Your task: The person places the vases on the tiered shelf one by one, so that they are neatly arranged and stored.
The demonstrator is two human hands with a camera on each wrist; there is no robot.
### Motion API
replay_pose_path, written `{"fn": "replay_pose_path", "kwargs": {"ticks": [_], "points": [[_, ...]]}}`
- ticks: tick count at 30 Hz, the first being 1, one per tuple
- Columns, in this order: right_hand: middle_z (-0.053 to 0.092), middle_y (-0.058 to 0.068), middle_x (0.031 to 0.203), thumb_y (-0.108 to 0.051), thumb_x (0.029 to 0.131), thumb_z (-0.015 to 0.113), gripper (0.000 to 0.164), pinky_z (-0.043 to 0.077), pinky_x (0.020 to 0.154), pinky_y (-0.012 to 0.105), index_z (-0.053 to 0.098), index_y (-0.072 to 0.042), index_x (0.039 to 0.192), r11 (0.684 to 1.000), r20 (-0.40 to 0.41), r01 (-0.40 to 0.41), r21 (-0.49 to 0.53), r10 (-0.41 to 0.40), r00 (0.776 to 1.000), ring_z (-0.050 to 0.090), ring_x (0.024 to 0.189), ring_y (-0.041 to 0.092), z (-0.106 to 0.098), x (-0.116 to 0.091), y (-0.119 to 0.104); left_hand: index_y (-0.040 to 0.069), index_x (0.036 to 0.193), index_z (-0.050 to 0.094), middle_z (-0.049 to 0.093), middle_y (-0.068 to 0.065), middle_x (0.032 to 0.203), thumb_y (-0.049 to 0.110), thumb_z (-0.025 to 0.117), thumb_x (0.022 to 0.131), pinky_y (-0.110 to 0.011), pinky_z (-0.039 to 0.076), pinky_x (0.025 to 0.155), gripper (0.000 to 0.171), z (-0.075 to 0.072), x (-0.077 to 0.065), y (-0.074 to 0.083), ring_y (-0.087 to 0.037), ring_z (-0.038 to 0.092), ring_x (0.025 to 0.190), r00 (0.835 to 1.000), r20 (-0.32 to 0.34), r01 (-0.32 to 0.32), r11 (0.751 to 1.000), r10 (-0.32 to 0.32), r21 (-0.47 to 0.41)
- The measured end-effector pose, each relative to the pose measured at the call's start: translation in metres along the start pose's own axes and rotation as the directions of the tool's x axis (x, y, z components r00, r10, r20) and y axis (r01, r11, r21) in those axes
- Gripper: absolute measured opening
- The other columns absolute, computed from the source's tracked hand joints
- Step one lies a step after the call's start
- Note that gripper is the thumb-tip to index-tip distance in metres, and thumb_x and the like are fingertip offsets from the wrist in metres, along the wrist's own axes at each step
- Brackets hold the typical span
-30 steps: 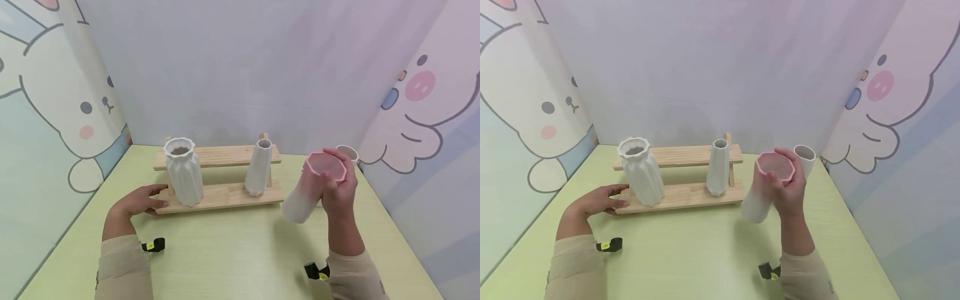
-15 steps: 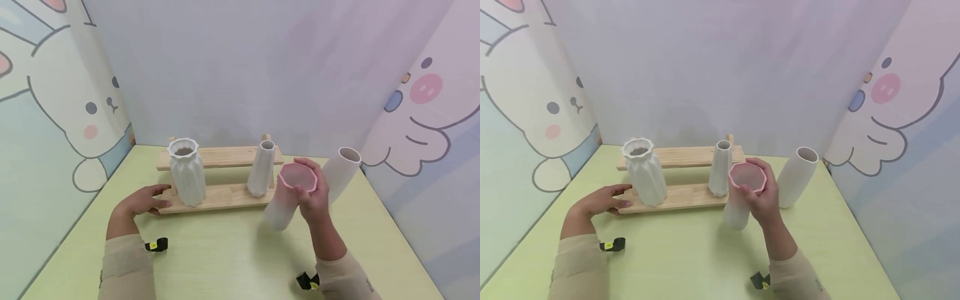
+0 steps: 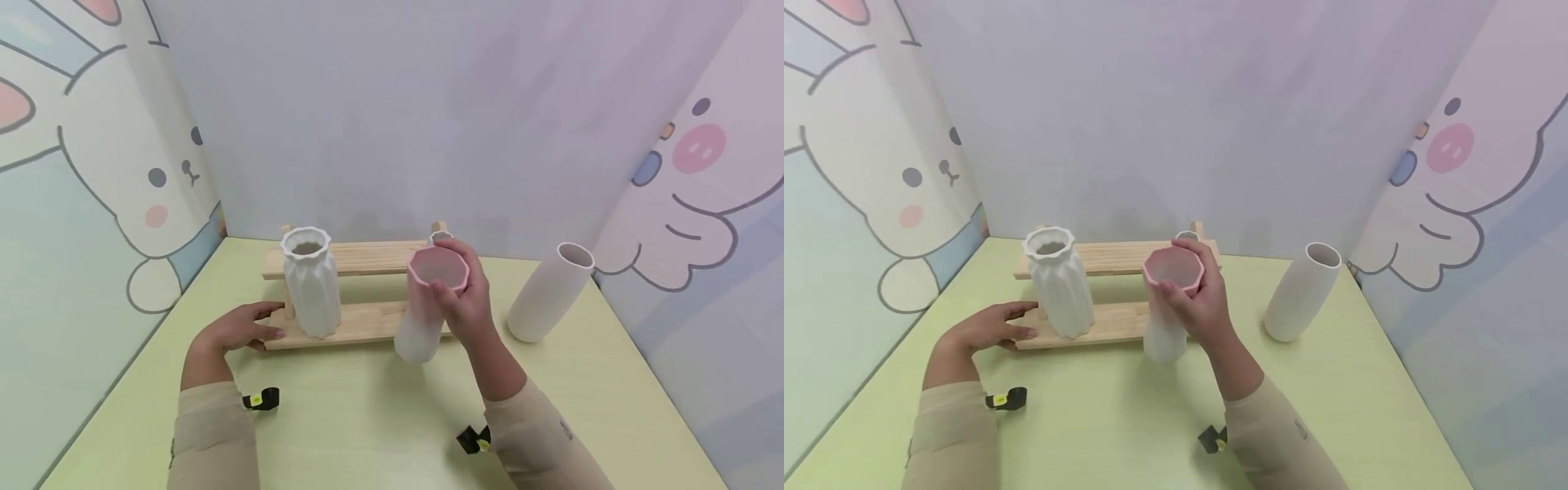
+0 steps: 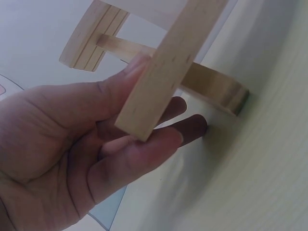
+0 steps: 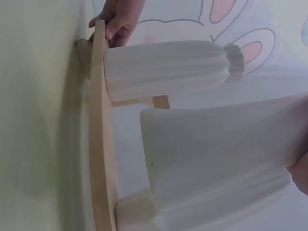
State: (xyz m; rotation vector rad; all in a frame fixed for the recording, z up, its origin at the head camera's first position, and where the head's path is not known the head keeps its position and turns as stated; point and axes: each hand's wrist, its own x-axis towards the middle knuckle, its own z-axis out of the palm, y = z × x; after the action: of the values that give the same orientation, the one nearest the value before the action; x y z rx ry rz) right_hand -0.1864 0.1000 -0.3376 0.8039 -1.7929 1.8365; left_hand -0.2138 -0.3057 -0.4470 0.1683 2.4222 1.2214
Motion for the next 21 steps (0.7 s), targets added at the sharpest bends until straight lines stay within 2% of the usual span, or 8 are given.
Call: {"fn": "replay_pose_path", "kwargs": {"ticks": [8, 15, 21], "points": [[0.063, 0.013, 0.106, -0.071, 0.074, 0.070, 0.090, 0.055, 0.065, 0.028, 0.051, -0.004, 0.132, 0.996, -0.001, -0.056, -0.067, 0.056, 0.998, 0.061, 0.087, 0.019, 0.024, 0.036, -0.002, 0.011, 0.154, 0.030, 0.020, -0.030, 0.158, 0.041, 0.074, 0.086, -0.038, 0.057, 0.082, 0.086, -0.002, 0.004, -0.001, -0.022, 0.069, 0.095, 1.000, 0.012, 0.001, 1.000, -0.001, -0.006], [0.062, 0.013, 0.109, -0.065, 0.077, 0.070, 0.082, 0.058, 0.064, 0.031, 0.050, -0.008, 0.133, 0.993, -0.003, -0.096, -0.073, 0.096, 0.995, 0.062, 0.088, 0.020, 0.043, 0.065, 0.008, 0.012, 0.154, 0.031, 0.020, -0.030, 0.158, 0.040, 0.074, 0.087, -0.037, 0.057, 0.082, 0.085, -0.003, 0.006, 0.000, -0.022, 0.069, 0.094, 1.000, 0.012, 0.009, 1.000, -0.009, -0.009], [0.063, 0.014, 0.112, -0.062, 0.078, 0.071, 0.080, 0.058, 0.070, 0.032, 0.049, -0.010, 0.134, 0.992, -0.009, -0.105, -0.068, 0.105, 0.994, 0.063, 0.091, 0.021, 0.060, 0.086, 0.011, 0.011, 0.154, 0.032, 0.020, -0.030, 0.158, 0.038, 0.075, 0.087, -0.036, 0.057, 0.080, 0.084, -0.001, 0.003, -0.002, -0.023, 0.067, 0.100, 1.000, 0.006, 0.012, 1.000, -0.012, -0.026]]}}
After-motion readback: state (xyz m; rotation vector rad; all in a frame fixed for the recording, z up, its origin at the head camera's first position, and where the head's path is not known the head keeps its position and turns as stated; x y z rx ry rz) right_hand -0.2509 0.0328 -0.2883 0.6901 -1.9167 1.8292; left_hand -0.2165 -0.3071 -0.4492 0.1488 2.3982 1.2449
